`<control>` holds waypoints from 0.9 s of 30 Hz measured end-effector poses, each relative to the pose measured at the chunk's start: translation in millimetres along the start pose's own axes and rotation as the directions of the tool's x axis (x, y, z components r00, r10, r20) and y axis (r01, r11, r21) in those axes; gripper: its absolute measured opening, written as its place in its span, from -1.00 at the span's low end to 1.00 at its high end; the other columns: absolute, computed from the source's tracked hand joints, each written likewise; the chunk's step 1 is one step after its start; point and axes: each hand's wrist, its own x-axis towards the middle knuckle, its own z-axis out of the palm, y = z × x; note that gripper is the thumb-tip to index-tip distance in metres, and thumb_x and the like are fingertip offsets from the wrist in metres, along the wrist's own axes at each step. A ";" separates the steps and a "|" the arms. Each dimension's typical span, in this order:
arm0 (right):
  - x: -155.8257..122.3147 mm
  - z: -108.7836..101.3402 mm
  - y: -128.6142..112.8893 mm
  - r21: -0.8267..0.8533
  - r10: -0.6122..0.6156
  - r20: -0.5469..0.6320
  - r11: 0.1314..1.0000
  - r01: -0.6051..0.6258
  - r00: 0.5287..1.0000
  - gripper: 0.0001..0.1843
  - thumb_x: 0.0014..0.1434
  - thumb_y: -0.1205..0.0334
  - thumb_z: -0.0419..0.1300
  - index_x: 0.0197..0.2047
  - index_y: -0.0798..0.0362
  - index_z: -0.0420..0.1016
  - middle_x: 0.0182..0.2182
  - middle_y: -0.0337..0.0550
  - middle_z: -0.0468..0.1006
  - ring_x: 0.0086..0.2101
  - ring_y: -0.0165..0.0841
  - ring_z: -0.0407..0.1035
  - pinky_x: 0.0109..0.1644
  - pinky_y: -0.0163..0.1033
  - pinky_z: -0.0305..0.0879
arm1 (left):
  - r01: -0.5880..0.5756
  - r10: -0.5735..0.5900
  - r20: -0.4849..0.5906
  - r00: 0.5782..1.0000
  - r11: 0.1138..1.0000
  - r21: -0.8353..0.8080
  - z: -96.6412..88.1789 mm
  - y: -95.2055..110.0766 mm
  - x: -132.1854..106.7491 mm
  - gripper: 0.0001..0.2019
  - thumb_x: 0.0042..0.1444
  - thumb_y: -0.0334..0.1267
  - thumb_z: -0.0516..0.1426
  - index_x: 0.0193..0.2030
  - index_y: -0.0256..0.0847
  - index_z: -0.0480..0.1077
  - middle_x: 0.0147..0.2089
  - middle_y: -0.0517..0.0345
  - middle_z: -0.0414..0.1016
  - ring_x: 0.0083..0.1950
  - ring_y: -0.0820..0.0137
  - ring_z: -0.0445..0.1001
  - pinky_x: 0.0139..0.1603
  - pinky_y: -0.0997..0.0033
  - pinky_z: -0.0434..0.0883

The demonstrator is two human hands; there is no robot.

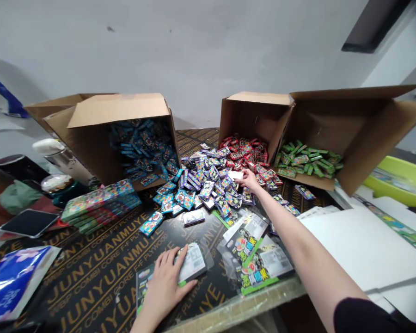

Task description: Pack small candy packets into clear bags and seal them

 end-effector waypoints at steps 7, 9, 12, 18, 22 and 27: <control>-91.4 -17.3 -48.7 0.139 -0.173 -0.089 0.973 0.184 0.981 -0.40 -0.22 0.07 0.33 -0.14 0.02 0.15 -0.36 -0.18 0.43 -0.38 -0.30 0.39 -0.32 -0.18 0.37 | 0.005 -0.010 -0.030 1.000 0.987 -0.159 -6.0 2.9 5.3 -0.30 -0.16 0.03 0.22 0.18 -0.02 0.20 0.08 -0.02 0.29 0.13 0.07 0.20 0.20 -0.10 0.00; -142.3 -3.0 -58.4 0.174 -0.273 0.012 0.948 0.267 0.962 -0.45 -0.17 0.10 0.32 -0.13 0.00 0.19 -0.32 -0.15 0.45 -0.33 -0.28 0.40 -0.24 -0.15 0.37 | 0.048 -0.080 -0.079 0.994 0.938 -0.343 -15.8 21.8 12.7 -0.41 -0.19 0.03 0.24 0.04 -0.05 0.35 0.08 -0.03 0.31 0.14 0.04 0.20 0.22 -0.15 -0.06; -216.9 21.5 -62.5 0.070 -0.412 0.093 0.911 0.407 0.906 -0.51 -0.03 0.17 0.26 -0.04 -0.03 0.19 -0.26 -0.11 0.44 -0.29 -0.29 0.39 -0.22 -0.16 0.36 | 0.105 -0.220 -0.031 0.975 0.581 -0.807 -33.9 62.0 28.0 -0.59 0.03 -0.01 0.11 0.00 -0.12 0.36 0.03 -0.04 0.37 0.08 0.18 0.30 0.15 0.07 0.17; -282.4 34.3 -56.2 -0.172 -0.793 0.273 0.517 0.838 0.545 -0.51 0.09 0.52 0.04 0.04 -0.12 0.29 -0.23 -0.12 0.42 -0.18 -0.30 0.33 -0.12 -0.13 0.29 | 0.227 -0.229 0.355 0.906 -0.444 -0.867 -50.1 95.5 36.5 -0.69 0.06 -0.06 0.12 -0.12 -0.19 0.32 -0.22 0.08 0.45 -0.26 0.38 0.47 -0.19 0.28 0.43; -289.6 22.5 -64.4 -0.002 -0.677 0.560 0.575 0.818 0.477 -0.35 0.05 0.42 0.11 0.21 -0.07 0.10 0.09 -0.03 0.22 0.08 -0.19 0.14 0.09 -0.02 0.17 | 0.237 -0.182 0.353 0.918 -0.463 -0.854 -51.6 83.3 23.6 -0.72 0.03 -0.21 0.17 -0.10 -0.17 0.31 -0.19 0.11 0.45 -0.30 0.43 0.47 -0.27 0.38 0.45; -292.3 22.4 -68.3 0.033 -0.560 0.552 0.755 0.655 0.617 -0.10 -0.11 0.17 0.28 0.25 0.01 -0.05 0.21 0.00 0.03 0.19 -0.11 -0.05 0.21 0.04 -0.01 | 0.317 -0.011 0.357 0.934 -0.436 -0.842 -52.8 83.2 12.0 -0.60 0.11 -0.22 0.09 0.11 -0.12 0.19 -0.02 -0.02 0.41 -0.19 0.29 0.50 -0.20 0.28 0.43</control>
